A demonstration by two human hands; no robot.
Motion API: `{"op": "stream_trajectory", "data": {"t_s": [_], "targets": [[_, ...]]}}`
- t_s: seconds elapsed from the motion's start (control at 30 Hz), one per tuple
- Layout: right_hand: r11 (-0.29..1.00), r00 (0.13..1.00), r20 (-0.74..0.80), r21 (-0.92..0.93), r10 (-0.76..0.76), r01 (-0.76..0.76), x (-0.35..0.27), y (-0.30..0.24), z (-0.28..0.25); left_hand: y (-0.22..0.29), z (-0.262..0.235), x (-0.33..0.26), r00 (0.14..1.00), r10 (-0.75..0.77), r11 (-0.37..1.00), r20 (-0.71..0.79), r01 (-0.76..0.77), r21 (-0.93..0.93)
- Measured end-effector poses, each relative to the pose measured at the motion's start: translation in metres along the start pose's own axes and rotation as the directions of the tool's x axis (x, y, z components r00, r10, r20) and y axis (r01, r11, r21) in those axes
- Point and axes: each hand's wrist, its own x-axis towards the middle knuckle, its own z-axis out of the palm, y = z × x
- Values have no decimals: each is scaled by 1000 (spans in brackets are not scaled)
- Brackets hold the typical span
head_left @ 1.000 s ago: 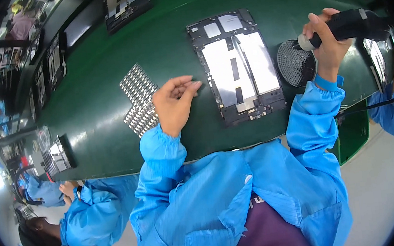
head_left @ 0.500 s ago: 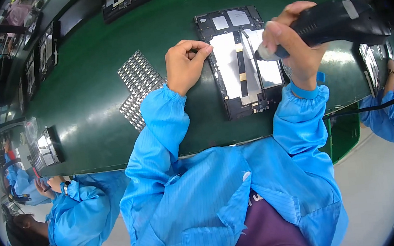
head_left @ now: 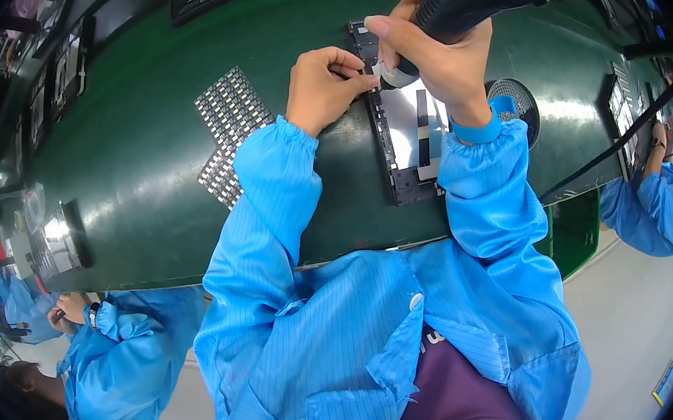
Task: Assembling small electronic components onto a screen or device frame using an electric screwdriver on a factory production line.
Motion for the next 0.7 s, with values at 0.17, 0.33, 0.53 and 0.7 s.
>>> {"op": "stream_trajectory", "data": {"t_s": [0.17, 0.33, 0.53, 0.7], "targets": [[999, 999, -2, -11, 33, -33, 1, 12, 3, 1, -2, 2, 995, -90, 995, 44, 92, -46], [999, 999, 15, -9, 45, -45, 1, 16, 4, 5, -2, -1, 988, -139, 986, 64, 145, -83], [998, 998, 22, -10, 58, -57, 1, 19, 2, 4, 0, 0, 989, -134, 987, 62, 139, -86], [996, 994, 104, -85, -23, 32, 0, 19, 7, 5, -1, -4, 993, -107, 990, 45, 111, -89]]}}
